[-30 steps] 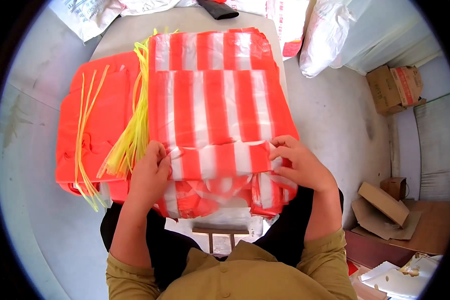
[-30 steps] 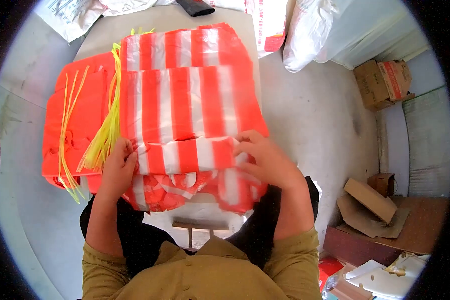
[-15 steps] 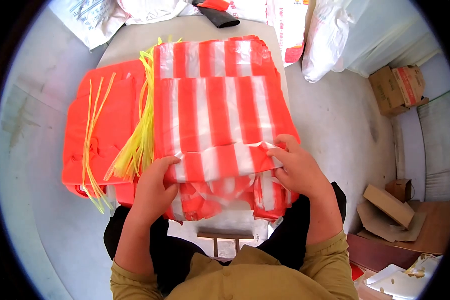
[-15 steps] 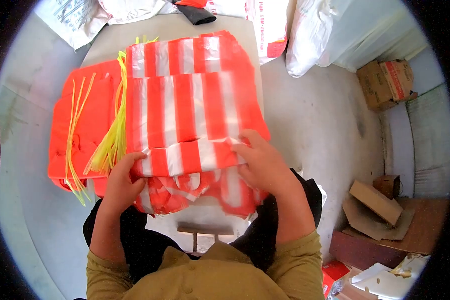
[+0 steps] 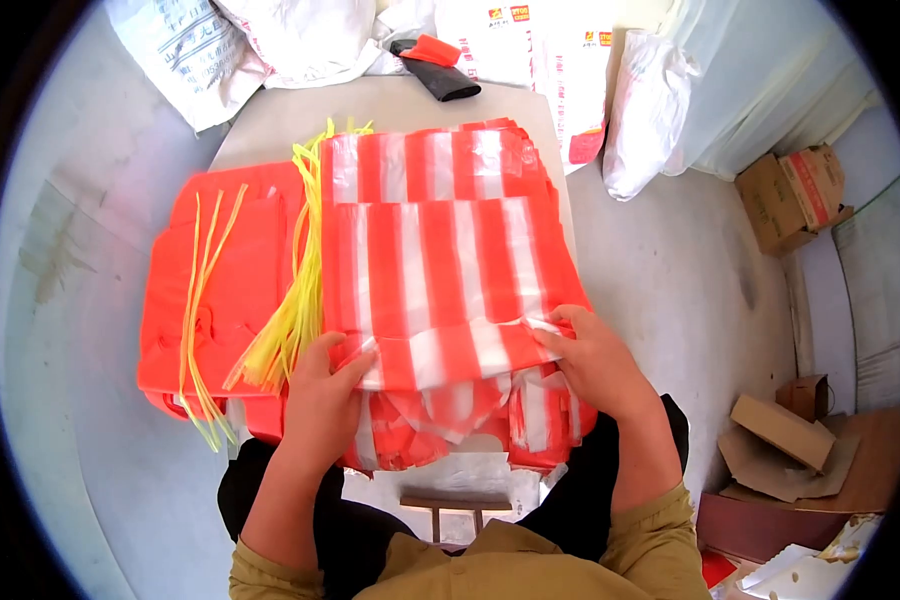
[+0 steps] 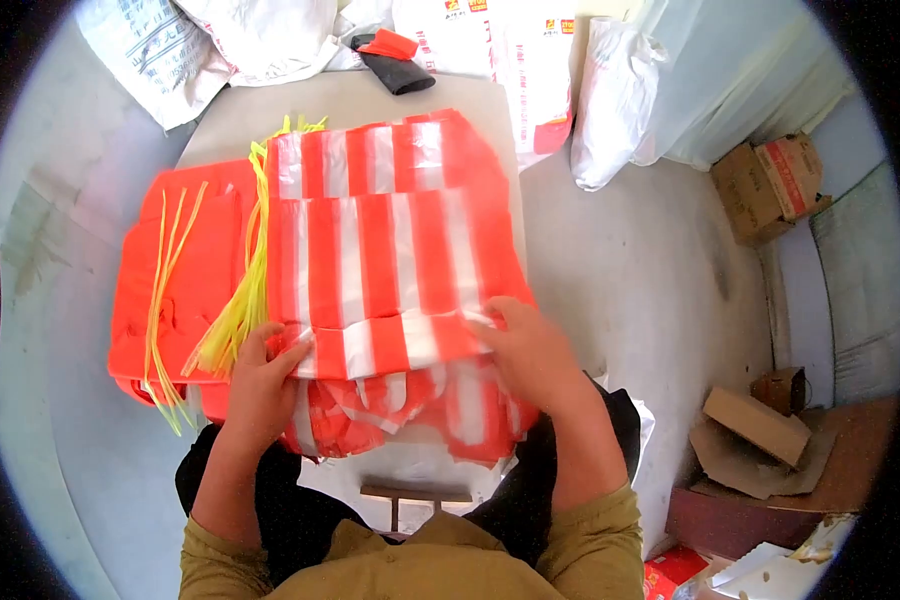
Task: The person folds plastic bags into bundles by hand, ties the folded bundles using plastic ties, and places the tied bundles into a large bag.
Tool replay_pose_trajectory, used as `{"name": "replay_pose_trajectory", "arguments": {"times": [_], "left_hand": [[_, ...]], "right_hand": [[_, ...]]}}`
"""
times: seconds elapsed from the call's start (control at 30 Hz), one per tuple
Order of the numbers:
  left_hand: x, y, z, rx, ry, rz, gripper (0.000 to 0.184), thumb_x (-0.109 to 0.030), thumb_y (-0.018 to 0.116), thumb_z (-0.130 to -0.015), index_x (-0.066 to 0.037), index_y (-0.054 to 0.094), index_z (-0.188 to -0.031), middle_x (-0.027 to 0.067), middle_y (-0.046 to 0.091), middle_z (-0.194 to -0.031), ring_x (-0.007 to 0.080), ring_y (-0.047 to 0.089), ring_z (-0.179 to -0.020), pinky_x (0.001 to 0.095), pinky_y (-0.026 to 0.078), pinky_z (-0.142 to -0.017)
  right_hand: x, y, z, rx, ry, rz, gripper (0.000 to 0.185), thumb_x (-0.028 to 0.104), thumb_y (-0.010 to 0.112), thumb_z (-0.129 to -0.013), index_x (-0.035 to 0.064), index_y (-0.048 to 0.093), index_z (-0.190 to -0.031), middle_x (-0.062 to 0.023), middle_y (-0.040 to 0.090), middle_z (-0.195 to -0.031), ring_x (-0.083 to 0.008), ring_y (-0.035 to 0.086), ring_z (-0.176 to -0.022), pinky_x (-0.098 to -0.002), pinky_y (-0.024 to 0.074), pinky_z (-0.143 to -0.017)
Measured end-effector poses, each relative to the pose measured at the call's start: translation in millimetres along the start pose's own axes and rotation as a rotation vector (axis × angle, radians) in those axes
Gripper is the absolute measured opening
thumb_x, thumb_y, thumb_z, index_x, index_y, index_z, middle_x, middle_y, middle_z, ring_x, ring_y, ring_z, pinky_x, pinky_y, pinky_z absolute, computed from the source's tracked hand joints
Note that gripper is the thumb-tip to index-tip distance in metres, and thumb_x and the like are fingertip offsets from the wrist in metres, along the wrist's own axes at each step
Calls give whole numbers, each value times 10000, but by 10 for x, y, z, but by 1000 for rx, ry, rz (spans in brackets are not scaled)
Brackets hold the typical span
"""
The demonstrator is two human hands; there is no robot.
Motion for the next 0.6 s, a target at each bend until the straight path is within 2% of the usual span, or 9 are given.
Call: {"name": "replay_pose_trajectory", "arguments": {"times": [0.07,0.17,0.27,0.37,0.47,0.57,0.6], "left_hand": [[-29,-83,-8,-41,79,-83,407,87,717,-753,-85,742,-1122,159,625,-1281,410,606,-1119,458,534,-944],[-53,-209,-66,-60,112,19,277,63,733,-783,-50,693,-1033,142,677,-1197,394,615,-1119,458,529,-947],[172,-144,-52,-89,57,407,153,24,709,-886,-38,633,-1003,99,701,-1058,273,655,-1036,389,534,-897],[438,42,30,58,-407,893,56,-33,653,-989,-40,611,-1025,34,652,-918,127,617,-899,294,503,-812],[451,11,-139,-37,-419,635,44,-80,612,-1037,-39,598,-1032,0,576,-855,63,541,-805,242,448,-728],[570,133,-288,-133,-447,574,81,-95,612,-1040,-33,573,-1074,2,546,-823,69,512,-762,257,429,-684],[588,145,-332,-150,-470,575,95,-100,612,-1040,-34,566,-1091,4,556,-816,71,517,-749,261,430,-673]], "right_hand": [[-24,-25,13,-8,17,-26,414,-38,753,-822,98,722,-1212,-175,621,-1290,-376,627,-1150,-440,548,-928],[-28,-133,4,-72,-48,-89,354,-47,725,-847,88,725,-1175,-181,615,-1337,-378,624,-1146,-429,549,-932],[-146,-239,-44,-107,-144,-190,249,-56,679,-896,49,717,-1118,-134,660,-1309,-281,658,-1090,-364,546,-915],[-448,-37,36,-2,384,-781,148,-21,632,-964,18,697,-1092,-62,713,-1171,-152,651,-1003,-290,523,-890],[-684,186,-73,-105,483,-852,108,48,610,-1012,3,679,-1082,9,695,-999,-61,596,-913,-233,491,-824],[-756,271,-258,-182,538,-757,225,215,672,-999,21,679,-1113,-28,678,-912,-104,592,-837,-299,504,-755],[-770,300,-317,-186,543,-736,233,218,676,-994,21,676,-1119,-33,680,-916,-108,594,-832,-303,507,-753]]}}
Point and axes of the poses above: each hand's wrist, its own z-axis away from the middle knuckle, its own y-axis out of the palm, x = y × z, the point moved 7 cm from there along -z, towards the middle knuckle
